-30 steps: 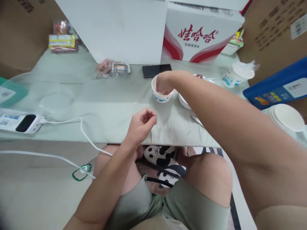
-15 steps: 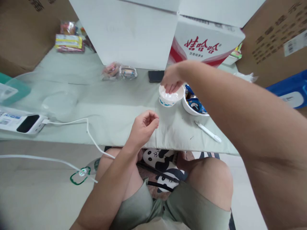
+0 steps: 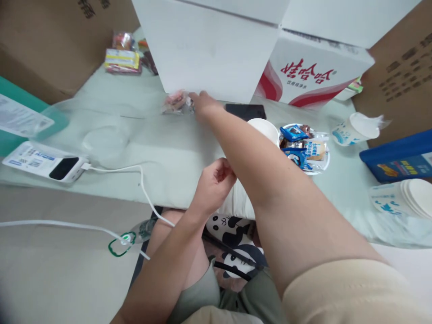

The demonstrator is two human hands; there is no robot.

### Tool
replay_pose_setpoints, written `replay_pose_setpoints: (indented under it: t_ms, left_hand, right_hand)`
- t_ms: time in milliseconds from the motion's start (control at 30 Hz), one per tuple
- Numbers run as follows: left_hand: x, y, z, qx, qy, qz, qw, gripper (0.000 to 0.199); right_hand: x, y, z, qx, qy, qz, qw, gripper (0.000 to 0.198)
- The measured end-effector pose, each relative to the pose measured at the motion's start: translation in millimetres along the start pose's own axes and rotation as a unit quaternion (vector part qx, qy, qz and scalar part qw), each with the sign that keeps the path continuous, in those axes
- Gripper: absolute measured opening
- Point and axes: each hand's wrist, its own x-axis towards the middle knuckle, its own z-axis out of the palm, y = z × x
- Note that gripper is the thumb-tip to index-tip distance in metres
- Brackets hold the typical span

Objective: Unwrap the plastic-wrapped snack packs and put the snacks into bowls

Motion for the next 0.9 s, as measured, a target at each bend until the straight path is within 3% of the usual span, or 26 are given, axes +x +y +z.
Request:
replay_pose_setpoints:
  t_ms: [67, 200, 300, 333, 400, 467, 533, 600, 667, 700, 833, 900]
  left_hand:
    - [1.9, 0.8, -0.8, -0.003, 0.003, 0.003, 1.0, 0.006]
    - [1.4, 6.0, -0.8, 0.005, 0.02, 0.017, 1.0, 0.009]
    - [-5.6, 10.2, -2.4, 0.009, 0.082, 0.09, 0.993, 0.01]
    - [-8.4, 10.9, -3.5, 0.018, 0.119, 0.126, 0.985, 0.01]
    - [-12.7, 10.8, -5.8, 0.046, 0.191, 0.192, 0.961, 0.012]
    - [-13.9, 8.1, -6.2, 0.073, 0.216, 0.216, 0.949, 0.01]
    - [-12.4, 2.1, -3.0, 0.085, 0.153, 0.173, 0.969, 0.012]
    - [-10.4, -6.3, 3.8, 0.079, 0.024, 0.09, 0.993, 0.027]
    - [-10.0, -14.9, 11.7, 0.087, -0.076, 0.026, 0.993, 0.037]
    - [-10.5, -18.5, 15.2, 0.099, -0.1, 0.01, 0.99, 0.038]
    - [-13.2, -26.5, 22.1, 0.203, -0.101, -0.01, 0.974, 0.042]
    - [-12.7, -29.7, 22.5, 0.268, -0.08, -0.011, 0.96, 0.047]
  right_hand:
    - [-0.3, 2.3, 2.1, 0.005, 0.016, 0.002, 1.0, 0.049]
    - [-31.9, 11.8, -0.1, 0.031, 0.041, -0.009, 0.999, 0.046]
    - [-86.4, 21.9, 1.1, 0.22, 0.094, 0.027, 0.971, 0.033]
    - [-109.8, 25.6, 2.9, 0.317, 0.115, 0.054, 0.94, 0.03]
    - [-160.5, 32.8, 9.3, 0.5, 0.138, 0.076, 0.852, 0.033]
    - [-209.8, 39.2, 20.0, 0.619, 0.156, 0.088, 0.764, 0.038]
    - [-250.7, 45.3, 34.4, 0.678, 0.172, 0.103, 0.707, 0.04]
    - [-280.2, 52.9, 50.2, 0.705, 0.189, 0.12, 0.673, 0.042]
    - [-300.3, 64.9, 63.2, 0.695, 0.197, 0.129, 0.679, 0.041]
    - [-308.4, 73.3, 67.3, 0.671, 0.195, 0.131, 0.703, 0.038]
    - [-336.7, 124.3, 67.7, 0.458, 0.251, 0.171, 0.835, 0.021]
    - [-348.4, 156.1, 65.0, 0.318, 0.319, 0.216, 0.866, 0.018]
